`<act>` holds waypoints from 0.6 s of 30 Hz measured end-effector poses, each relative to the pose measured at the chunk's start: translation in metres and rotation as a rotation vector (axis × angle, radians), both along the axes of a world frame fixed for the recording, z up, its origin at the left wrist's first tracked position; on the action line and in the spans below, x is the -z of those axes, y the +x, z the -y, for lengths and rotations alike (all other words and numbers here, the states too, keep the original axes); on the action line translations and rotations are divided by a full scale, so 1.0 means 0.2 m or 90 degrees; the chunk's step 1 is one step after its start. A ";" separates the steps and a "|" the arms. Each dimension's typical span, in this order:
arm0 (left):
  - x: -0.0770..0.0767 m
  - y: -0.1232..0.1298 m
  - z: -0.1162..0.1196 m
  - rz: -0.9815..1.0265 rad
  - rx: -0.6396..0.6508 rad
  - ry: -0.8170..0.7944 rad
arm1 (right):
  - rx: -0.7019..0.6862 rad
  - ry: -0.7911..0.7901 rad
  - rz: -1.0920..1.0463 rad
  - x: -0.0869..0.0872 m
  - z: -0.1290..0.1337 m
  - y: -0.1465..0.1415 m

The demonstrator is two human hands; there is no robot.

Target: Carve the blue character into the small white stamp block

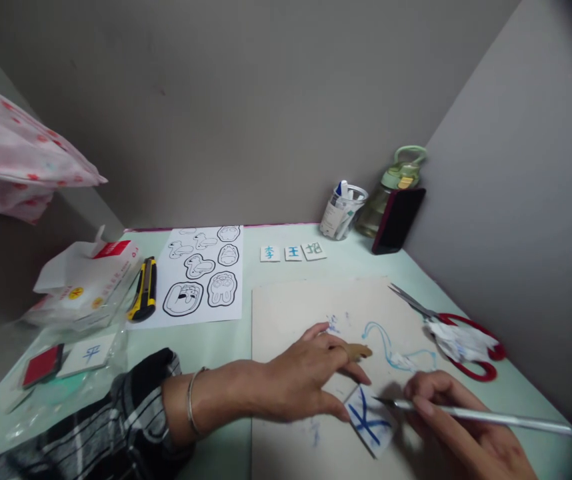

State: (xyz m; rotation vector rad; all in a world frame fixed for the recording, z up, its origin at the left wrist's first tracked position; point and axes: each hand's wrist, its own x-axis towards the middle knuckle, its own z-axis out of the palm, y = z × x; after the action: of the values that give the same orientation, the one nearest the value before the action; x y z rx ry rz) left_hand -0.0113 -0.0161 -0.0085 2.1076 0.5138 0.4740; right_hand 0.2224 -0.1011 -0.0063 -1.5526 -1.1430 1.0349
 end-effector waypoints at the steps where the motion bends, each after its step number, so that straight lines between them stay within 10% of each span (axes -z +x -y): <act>1: 0.00 0.00 0.00 0.001 0.000 0.003 | -0.013 -0.012 0.002 0.00 0.00 0.00; 18: 0.01 0.00 0.00 0.008 -0.007 -0.015 | -0.002 0.027 -0.035 0.02 0.01 0.05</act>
State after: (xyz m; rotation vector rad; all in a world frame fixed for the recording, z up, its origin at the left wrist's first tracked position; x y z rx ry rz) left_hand -0.0106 -0.0165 -0.0105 2.0800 0.5209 0.4845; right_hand 0.2317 -0.1028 -0.0105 -1.4800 -1.1236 1.0425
